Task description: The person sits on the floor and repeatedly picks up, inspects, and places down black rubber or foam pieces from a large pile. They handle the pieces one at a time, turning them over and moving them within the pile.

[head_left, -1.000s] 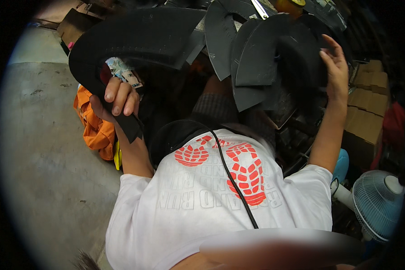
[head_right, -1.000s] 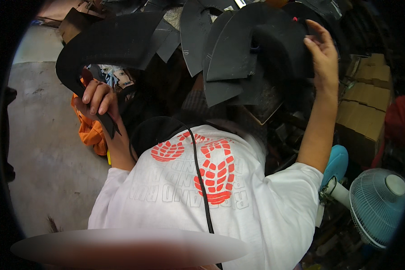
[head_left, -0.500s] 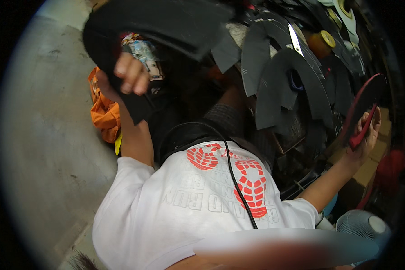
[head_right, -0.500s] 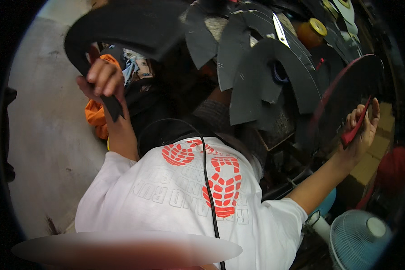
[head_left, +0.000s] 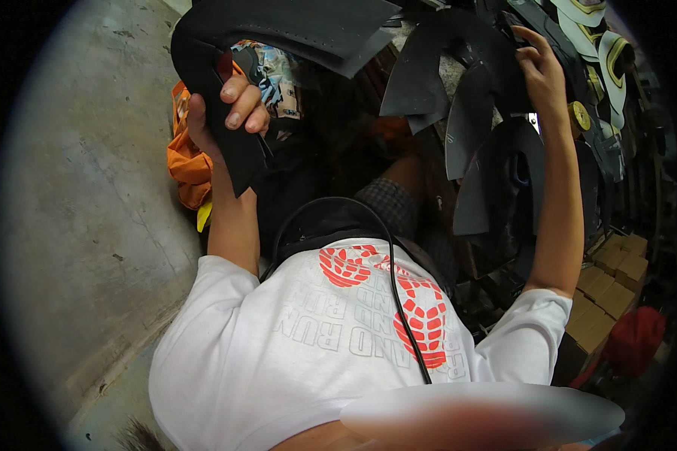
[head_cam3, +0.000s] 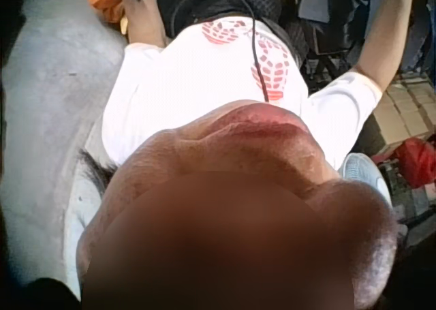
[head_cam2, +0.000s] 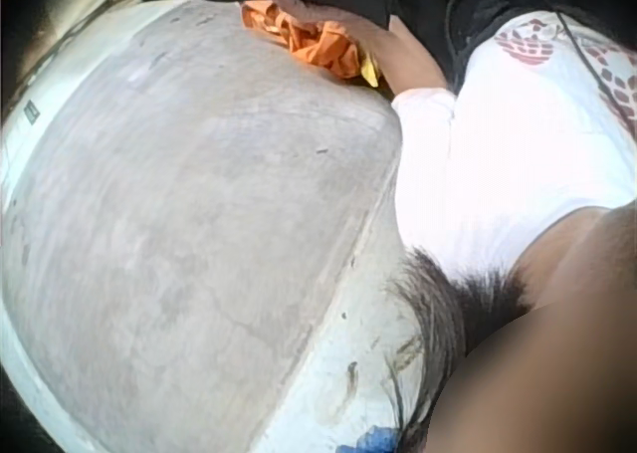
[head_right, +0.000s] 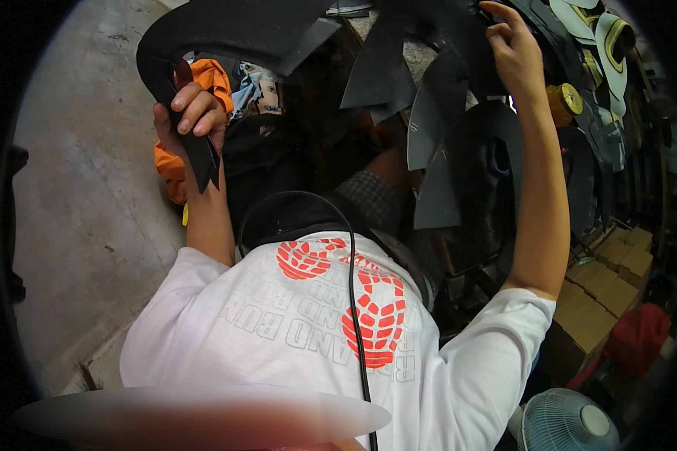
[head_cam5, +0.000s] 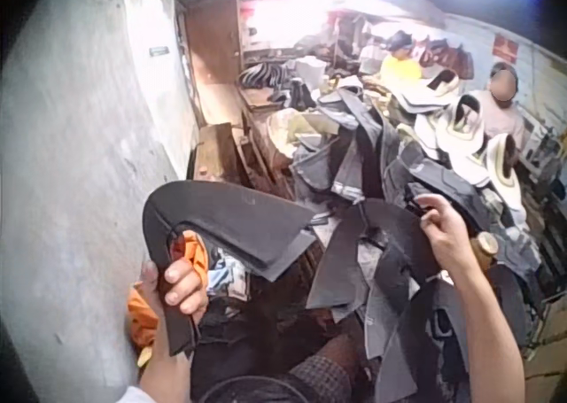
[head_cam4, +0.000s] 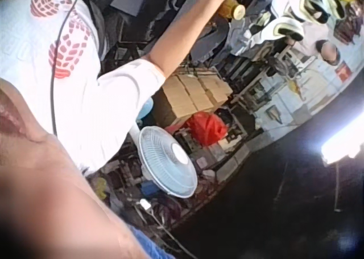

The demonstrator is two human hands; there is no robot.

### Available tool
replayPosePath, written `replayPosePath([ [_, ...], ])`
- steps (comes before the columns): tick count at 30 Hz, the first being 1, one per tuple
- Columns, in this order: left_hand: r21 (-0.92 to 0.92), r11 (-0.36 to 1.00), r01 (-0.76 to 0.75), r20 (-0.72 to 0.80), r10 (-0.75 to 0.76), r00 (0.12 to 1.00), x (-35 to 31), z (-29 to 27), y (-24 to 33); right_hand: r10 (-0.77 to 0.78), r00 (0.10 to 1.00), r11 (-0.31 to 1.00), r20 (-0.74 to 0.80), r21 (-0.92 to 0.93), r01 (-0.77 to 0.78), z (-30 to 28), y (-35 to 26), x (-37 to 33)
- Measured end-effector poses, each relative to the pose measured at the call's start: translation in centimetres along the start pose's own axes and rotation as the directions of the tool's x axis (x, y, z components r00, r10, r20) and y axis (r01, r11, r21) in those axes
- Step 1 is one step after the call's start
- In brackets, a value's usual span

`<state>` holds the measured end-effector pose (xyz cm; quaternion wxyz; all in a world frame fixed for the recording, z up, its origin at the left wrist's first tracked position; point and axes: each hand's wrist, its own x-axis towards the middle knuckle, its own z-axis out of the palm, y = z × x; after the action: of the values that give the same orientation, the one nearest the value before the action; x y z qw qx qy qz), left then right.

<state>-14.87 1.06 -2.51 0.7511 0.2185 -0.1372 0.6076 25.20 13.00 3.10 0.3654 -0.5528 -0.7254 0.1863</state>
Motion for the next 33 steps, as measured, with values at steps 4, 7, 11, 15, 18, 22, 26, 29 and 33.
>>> replayPosePath([
  [4,0.025,0.999,-0.035,-0.011,0.035,0.999,-0.3,-0.4,0.1,-0.052,0.998,0.95,0.032,-0.305,0.059,0.8,2.4,1.5],
  [7,0.037,0.997,-0.067,-0.02,0.068,0.998,-0.2,-0.9,0.3,-0.073,0.995,0.939,0.068,-0.331,0.091,0.9,3.0,2.1],
  [11,0.014,0.998,-0.056,-0.035,0.057,0.998,0.2,-1.2,-0.4,-0.176,0.984,0.959,0.036,-0.218,0.18,0.6,3.0,2.4],
  [15,0.037,0.998,-0.054,-0.036,0.055,0.998,0.4,-1.2,-0.6,-0.136,0.99,0.972,-0.028,-0.198,0.128,-2.1,2.5,0.2],
  [18,0.003,0.999,-0.047,-0.046,0.047,0.998,0.5,-1.3,-0.5,-0.062,0.995,0.967,-0.079,-0.253,0.04,-4.2,1.4,-3.6],
  [22,-0.022,0.999,-0.023,-0.027,0.022,0.999,1.0,-1.8,-1.0,0.093,0.986,0.954,-0.136,-0.272,-0.127,-6.5,0.4,-8.0],
  [26,-0.087,0.995,0.046,0.013,-0.045,0.999,1.9,-1.9,-2.4,0.091,0.986,0.962,-0.141,-0.243,-0.124,-6.8,1.1,-8.2],
  [29,-0.204,0.965,0.162,0.08,-0.148,0.986,2.5,-2.0,-4.2,-0.082,0.991,0.932,-0.11,-0.362,0.036,-5.5,1.5,-5.9],
  [33,-0.241,0.938,0.251,0.016,-0.254,0.967,2.4,-2.4,-7.8,-0.111,0.994,0.908,-0.016,-0.409,0.095,-1.8,-0.1,-3.3],
])
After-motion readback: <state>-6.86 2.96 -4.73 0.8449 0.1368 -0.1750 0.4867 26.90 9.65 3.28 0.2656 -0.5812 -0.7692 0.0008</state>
